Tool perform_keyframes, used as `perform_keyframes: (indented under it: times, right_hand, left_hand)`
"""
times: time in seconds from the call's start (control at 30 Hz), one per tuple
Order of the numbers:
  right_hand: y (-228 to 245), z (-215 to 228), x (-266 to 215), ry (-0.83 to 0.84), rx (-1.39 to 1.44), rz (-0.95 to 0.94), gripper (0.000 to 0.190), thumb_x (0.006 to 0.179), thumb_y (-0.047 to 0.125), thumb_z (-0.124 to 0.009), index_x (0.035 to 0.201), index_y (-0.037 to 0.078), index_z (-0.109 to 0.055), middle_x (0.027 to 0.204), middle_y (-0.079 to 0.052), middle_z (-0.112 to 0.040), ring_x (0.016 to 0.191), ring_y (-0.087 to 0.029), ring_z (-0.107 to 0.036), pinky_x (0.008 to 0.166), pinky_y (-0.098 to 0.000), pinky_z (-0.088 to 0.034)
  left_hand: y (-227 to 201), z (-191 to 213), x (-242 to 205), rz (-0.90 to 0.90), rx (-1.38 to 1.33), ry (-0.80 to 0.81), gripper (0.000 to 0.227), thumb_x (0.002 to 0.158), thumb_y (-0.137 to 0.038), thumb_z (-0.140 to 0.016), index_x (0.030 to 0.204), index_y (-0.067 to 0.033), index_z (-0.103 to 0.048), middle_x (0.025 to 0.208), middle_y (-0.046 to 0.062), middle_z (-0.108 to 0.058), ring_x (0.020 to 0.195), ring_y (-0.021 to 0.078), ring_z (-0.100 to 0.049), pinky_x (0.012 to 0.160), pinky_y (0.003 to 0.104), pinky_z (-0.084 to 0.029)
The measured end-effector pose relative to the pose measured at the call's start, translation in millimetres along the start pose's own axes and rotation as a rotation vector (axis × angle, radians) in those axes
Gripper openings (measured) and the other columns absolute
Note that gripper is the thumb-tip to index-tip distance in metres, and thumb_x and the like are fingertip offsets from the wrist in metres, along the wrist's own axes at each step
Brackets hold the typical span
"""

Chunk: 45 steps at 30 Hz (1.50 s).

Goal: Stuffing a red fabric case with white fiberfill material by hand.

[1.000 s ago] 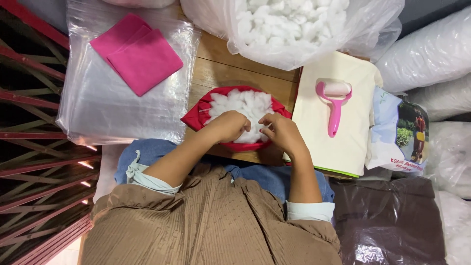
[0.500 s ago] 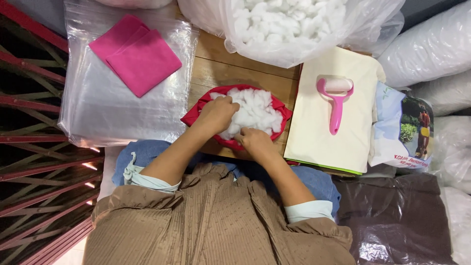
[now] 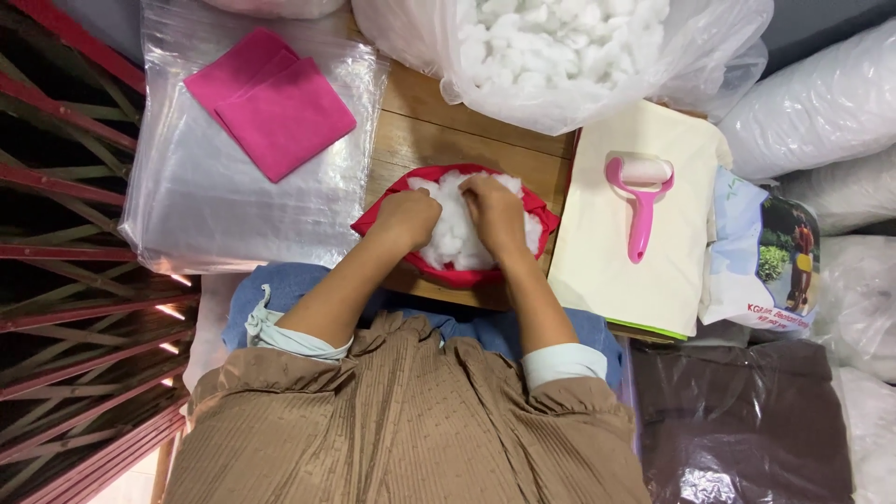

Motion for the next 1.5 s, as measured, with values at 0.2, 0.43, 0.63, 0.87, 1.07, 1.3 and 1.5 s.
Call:
perform_keyframes:
  times: [0.2, 0.43, 0.63, 0.87, 1.07, 1.3, 1.5]
  right_hand:
    - [27, 21, -10, 0.084, -0.201, 0.039, 0.021, 0.095, 0.014, -0.064, 0.111, 0.026, -0.073, 0.095, -0.002, -0.073, 0.096, -0.025, -0.072, 0.084, -0.0397, -0.057]
    - [-31, -9, -53, 0.548, -0.467, -0.062, 0.092, 0.081, 0.031, -0.084, 0.159, 0.022, -0.036, 0.162, -0.024, -0.034, 0.145, -0.05, -0.036, 0.115, -0.0637, -0.035]
    - [25, 70, -41, 0.465, -0.235, -0.042, 0.066, 0.091, 0.019, -0.072, 0.152, 0.015, -0.048, 0.149, -0.027, -0.049, 0.135, -0.048, -0.051, 0.108, -0.0566, -0.045]
    - [30, 144, 27, -0.257, -0.257, 0.174, 0.039, 0.094, 0.022, -0.075, 0.132, 0.018, -0.068, 0.125, -0.015, -0.064, 0.115, -0.036, -0.065, 0.095, -0.0449, -0.052]
    - [-12, 134, 152, -0.063, -0.323, 0.024, 0.048, 0.091, 0.022, -0.071, 0.137, 0.015, -0.06, 0.135, -0.021, -0.055, 0.107, -0.043, -0.06, 0.082, -0.054, -0.05]
    - [-104, 43, 217, 0.127, -0.412, -0.051, 0.024, 0.07, -0.002, -0.056, 0.087, 0.009, -0.068, 0.09, -0.018, -0.07, 0.081, -0.045, -0.066, 0.067, -0.0529, -0.052]
    - [-62, 115, 168, -0.01, -0.147, 0.041, 0.009, 0.07, 0.006, -0.054, 0.076, 0.01, -0.05, 0.067, -0.009, -0.056, 0.063, -0.032, -0.05, 0.059, -0.0418, -0.036]
  left_hand:
    - [-34, 81, -41, -0.098, -0.129, -0.161, 0.07, 0.078, -0.021, -0.084, 0.139, -0.0025, -0.056, 0.136, 0.025, -0.055, 0.128, 0.0461, -0.053, 0.098, 0.057, -0.052]
    - [-49, 13, -23, -0.055, 0.022, 0.142, 0.092, 0.076, -0.044, -0.086, 0.15, -0.0046, -0.049, 0.164, 0.02, -0.032, 0.149, 0.0482, -0.031, 0.111, 0.063, -0.04]
    - [-65, 60, -29, -0.039, -0.016, -0.043, 0.067, 0.083, -0.035, -0.081, 0.138, -0.0024, -0.062, 0.152, 0.028, -0.046, 0.14, 0.052, -0.041, 0.103, 0.062, -0.045]
    - [-95, 183, -22, -0.156, -0.142, -0.78, 0.044, 0.088, -0.016, -0.076, 0.128, -0.004, -0.064, 0.122, 0.019, -0.06, 0.108, 0.0396, -0.067, 0.079, 0.048, -0.061]
    - [-62, 185, 146, 0.187, 0.196, -0.781, 0.062, 0.066, -0.02, -0.083, 0.121, -0.0184, -0.054, 0.111, 0.009, -0.053, 0.088, 0.0302, -0.059, 0.058, 0.037, -0.054]
    - [-6, 113, 269, 0.325, -0.042, -0.312, 0.036, 0.094, 0.001, -0.048, 0.12, -0.0098, -0.071, 0.129, 0.014, -0.054, 0.112, 0.0322, -0.064, 0.079, 0.044, -0.06]
    - [-29, 146, 191, 0.186, -0.124, -0.32, 0.041, 0.059, 0.029, -0.064, 0.076, -0.0078, -0.064, 0.088, 0.011, -0.057, 0.065, 0.0253, -0.059, 0.055, 0.036, -0.053]
Point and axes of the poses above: each hand's wrist, its own x-axis towards the middle knuckle, its own z-axis out of the back of the hand, y = z × x, the point moved 5 cm from there along x, towards the middle knuckle
